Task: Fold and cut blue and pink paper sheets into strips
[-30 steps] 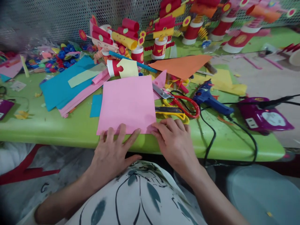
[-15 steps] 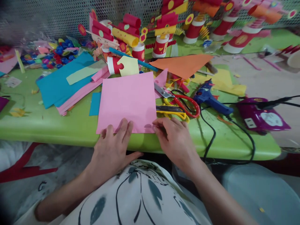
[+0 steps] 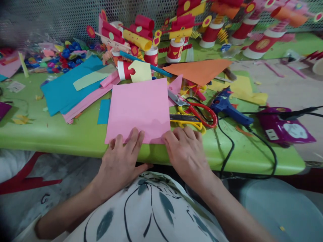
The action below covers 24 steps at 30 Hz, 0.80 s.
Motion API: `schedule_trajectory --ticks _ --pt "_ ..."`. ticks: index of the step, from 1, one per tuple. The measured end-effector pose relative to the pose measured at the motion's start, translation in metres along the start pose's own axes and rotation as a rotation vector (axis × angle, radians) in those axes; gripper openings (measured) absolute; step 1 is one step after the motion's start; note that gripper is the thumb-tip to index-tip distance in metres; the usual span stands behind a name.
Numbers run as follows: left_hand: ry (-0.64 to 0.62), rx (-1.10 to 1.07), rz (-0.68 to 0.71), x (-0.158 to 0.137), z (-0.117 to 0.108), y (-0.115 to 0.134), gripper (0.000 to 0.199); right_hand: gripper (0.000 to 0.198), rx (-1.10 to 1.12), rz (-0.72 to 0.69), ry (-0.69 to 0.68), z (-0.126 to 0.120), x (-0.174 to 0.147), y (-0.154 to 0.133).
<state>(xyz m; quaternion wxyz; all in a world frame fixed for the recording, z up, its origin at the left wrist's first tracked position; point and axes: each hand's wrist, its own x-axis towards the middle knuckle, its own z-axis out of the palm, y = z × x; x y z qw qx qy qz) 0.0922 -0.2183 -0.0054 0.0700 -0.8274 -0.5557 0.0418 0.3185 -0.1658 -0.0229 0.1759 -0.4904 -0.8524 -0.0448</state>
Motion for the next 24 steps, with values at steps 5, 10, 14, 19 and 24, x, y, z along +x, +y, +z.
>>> schedule_trajectory --ticks 5,10,14,19,24 --pt "0.002 -0.005 0.0 -0.001 0.001 0.001 0.1 0.027 -0.045 0.093 0.045 0.001 -0.003 -0.003" --pt "-0.001 -0.025 -0.005 -0.002 0.002 -0.001 0.098 0.025 -0.019 0.072 0.069 0.006 -0.005 -0.006" --pt "0.019 -0.033 -0.003 -0.003 0.004 -0.001 0.1 0.038 0.012 -0.015 0.055 0.001 -0.01 -0.008" --pt "0.026 -0.021 0.019 0.002 0.002 0.007 0.108 0.034 -0.072 -0.035 0.038 -0.007 -0.021 -0.018" --pt "0.013 -0.017 -0.011 0.006 0.001 0.011 0.117 0.029 -0.077 -0.108 0.107 -0.007 -0.028 -0.02"
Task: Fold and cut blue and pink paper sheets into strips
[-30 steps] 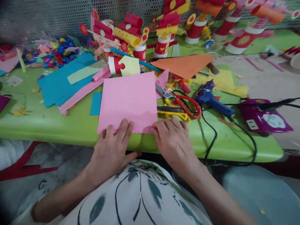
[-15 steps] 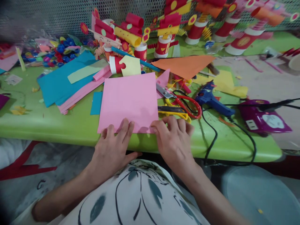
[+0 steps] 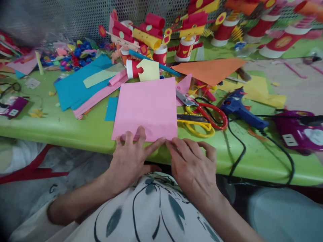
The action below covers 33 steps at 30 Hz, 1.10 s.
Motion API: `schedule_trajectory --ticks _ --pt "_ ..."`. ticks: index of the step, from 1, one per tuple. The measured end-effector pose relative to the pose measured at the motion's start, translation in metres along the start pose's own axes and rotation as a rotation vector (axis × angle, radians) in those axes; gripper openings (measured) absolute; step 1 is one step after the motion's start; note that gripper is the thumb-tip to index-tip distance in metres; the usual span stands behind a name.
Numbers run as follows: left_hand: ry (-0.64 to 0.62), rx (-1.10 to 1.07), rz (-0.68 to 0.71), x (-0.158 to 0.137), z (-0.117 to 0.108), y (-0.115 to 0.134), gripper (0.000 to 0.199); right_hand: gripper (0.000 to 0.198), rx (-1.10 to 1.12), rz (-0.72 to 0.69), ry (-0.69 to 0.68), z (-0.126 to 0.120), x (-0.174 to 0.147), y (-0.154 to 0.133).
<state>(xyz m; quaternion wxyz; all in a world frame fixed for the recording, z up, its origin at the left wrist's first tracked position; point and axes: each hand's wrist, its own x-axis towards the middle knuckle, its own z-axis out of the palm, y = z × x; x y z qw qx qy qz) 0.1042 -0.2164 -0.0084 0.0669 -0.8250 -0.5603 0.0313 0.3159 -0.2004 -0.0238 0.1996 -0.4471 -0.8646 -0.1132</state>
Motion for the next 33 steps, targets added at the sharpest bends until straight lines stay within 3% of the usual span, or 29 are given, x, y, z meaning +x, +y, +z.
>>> schedule_trajectory --ticks 8,12,18,24,33 --pt "0.043 0.044 -0.024 -0.022 0.014 -0.022 0.097 0.036 0.061 0.021 -0.004 0.01 -0.011 0.01" --pt "0.118 0.056 -0.035 -0.032 0.027 -0.029 0.089 0.033 -0.001 -0.027 0.076 0.013 -0.01 0.014" --pt "0.236 0.108 -0.162 -0.048 0.034 -0.033 0.084 0.03 0.012 -0.031 0.06 0.011 -0.007 0.016" --pt "0.236 0.14 -0.271 -0.072 0.034 -0.05 0.083 0.036 0.033 -0.04 0.047 0.01 -0.006 0.016" --pt "0.303 -0.001 -0.367 -0.086 0.033 -0.07 0.098 0.034 0.058 -0.044 0.081 0.01 -0.004 0.017"
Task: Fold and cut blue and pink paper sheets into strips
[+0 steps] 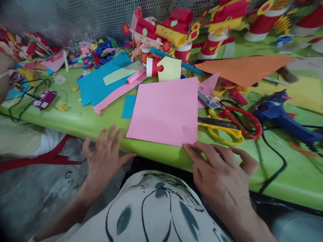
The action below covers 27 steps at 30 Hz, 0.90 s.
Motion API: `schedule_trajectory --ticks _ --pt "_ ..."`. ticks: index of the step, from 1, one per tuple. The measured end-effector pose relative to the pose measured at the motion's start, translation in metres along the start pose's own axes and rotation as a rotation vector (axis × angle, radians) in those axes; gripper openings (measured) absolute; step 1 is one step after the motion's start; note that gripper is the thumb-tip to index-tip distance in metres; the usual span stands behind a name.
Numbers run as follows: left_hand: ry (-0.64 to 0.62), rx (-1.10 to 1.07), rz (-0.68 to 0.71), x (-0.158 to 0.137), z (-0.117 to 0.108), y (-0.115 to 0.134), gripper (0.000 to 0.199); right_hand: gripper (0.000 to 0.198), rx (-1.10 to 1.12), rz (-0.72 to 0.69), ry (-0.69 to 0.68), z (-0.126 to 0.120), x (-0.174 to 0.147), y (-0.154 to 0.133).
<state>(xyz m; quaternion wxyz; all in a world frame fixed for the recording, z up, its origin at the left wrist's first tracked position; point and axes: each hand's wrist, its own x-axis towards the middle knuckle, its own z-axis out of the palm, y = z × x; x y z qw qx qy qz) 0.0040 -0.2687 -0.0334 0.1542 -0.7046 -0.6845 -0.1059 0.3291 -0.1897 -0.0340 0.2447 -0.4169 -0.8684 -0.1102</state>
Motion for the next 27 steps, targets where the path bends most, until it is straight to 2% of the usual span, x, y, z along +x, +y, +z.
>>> schedule_trajectory --ticks 3,5,7,8,10,13,15,20,27 --pt "0.069 -0.026 -0.041 0.005 -0.015 0.003 0.113 0.034 0.001 0.004 0.004 0.002 -0.001 -0.001" --pt "0.133 -0.062 0.026 0.013 -0.019 0.014 0.111 0.036 -0.006 0.027 -0.008 0.003 -0.003 -0.003" --pt "0.154 -0.143 0.236 0.025 -0.014 0.029 0.084 0.037 -0.019 0.05 -0.027 0.003 -0.005 -0.006" --pt "0.125 -0.177 0.35 0.031 -0.007 0.035 0.071 0.037 -0.025 0.061 -0.037 0.003 -0.006 -0.007" --pt "0.098 -0.2 0.451 0.04 0.009 0.044 0.054 0.038 -0.019 0.096 -0.057 0.002 -0.008 -0.009" --pt "0.071 -0.216 0.456 0.046 0.028 0.046 0.048 0.04 0.01 0.163 -0.07 -0.001 -0.01 -0.008" --pt "0.064 -0.225 0.453 0.045 0.033 0.043 0.049 0.038 -0.005 0.188 -0.051 -0.003 -0.013 -0.005" --pt "0.056 -0.243 0.456 0.042 0.03 0.041 0.05 0.038 -0.056 0.217 -0.018 -0.008 -0.023 0.004" --pt "0.076 -0.253 0.442 0.042 0.031 0.046 0.047 0.033 0.061 0.261 0.162 -0.008 -0.015 0.006"
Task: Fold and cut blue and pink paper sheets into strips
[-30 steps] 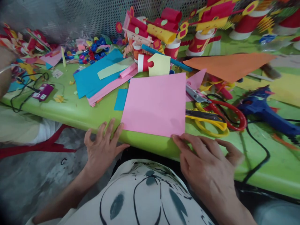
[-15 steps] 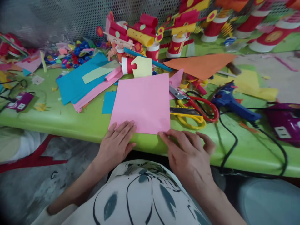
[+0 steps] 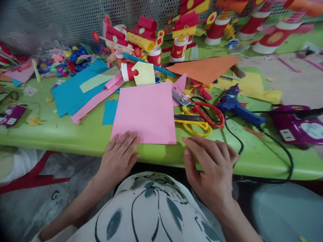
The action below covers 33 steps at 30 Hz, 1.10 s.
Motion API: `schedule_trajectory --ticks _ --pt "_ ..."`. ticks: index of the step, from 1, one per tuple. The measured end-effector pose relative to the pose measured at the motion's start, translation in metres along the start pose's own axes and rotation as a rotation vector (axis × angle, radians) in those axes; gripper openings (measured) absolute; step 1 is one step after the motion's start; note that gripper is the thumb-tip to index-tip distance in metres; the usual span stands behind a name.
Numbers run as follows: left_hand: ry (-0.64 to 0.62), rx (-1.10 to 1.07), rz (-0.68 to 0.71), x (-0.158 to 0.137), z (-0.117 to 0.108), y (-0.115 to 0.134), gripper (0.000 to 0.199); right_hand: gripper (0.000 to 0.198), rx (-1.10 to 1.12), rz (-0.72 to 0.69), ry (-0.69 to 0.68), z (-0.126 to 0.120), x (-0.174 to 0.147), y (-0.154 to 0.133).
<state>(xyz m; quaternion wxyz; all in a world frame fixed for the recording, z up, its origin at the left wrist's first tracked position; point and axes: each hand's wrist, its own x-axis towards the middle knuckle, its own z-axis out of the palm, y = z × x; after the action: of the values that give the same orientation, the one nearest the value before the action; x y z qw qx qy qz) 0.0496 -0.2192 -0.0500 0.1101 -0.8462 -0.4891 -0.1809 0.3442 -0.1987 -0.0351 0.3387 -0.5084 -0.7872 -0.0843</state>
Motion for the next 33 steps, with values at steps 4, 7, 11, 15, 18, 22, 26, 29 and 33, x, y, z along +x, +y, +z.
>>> schedule_trajectory --ticks 4,7,11,15,18,22,26,29,33 --pt "-0.004 -0.039 -0.039 0.002 -0.003 0.002 0.048 0.029 0.02 -0.035 -0.026 0.013 0.011 -0.003" --pt "-0.024 -0.093 -0.112 0.006 -0.008 0.001 0.053 0.028 0.001 -0.051 -0.074 0.022 0.015 -0.004" --pt "-0.034 -0.109 -0.141 0.013 -0.016 -0.004 0.054 0.031 -0.059 -0.036 -0.097 0.025 0.016 -0.004" --pt "0.0 -0.143 -0.135 0.022 -0.021 -0.009 0.039 0.028 -0.044 -0.02 -0.099 0.025 0.015 -0.003" --pt "0.053 -0.187 -0.153 0.029 -0.024 -0.013 0.029 0.026 -0.013 0.009 -0.091 0.025 0.016 -0.002" --pt "0.092 -0.319 -0.233 0.033 -0.028 -0.021 0.019 0.019 0.17 0.058 -0.082 0.026 0.025 -0.005" --pt "0.094 -0.432 -0.314 0.032 -0.031 -0.03 0.018 0.012 0.402 0.135 -0.064 0.026 0.041 -0.012" --pt "0.096 -0.459 -0.341 0.029 -0.035 -0.035 0.018 0.009 0.471 0.16 -0.066 0.028 0.05 -0.018" --pt "0.048 -0.316 -0.343 0.03 -0.042 -0.033 0.02 0.009 0.478 0.132 -0.041 0.032 0.053 -0.023"
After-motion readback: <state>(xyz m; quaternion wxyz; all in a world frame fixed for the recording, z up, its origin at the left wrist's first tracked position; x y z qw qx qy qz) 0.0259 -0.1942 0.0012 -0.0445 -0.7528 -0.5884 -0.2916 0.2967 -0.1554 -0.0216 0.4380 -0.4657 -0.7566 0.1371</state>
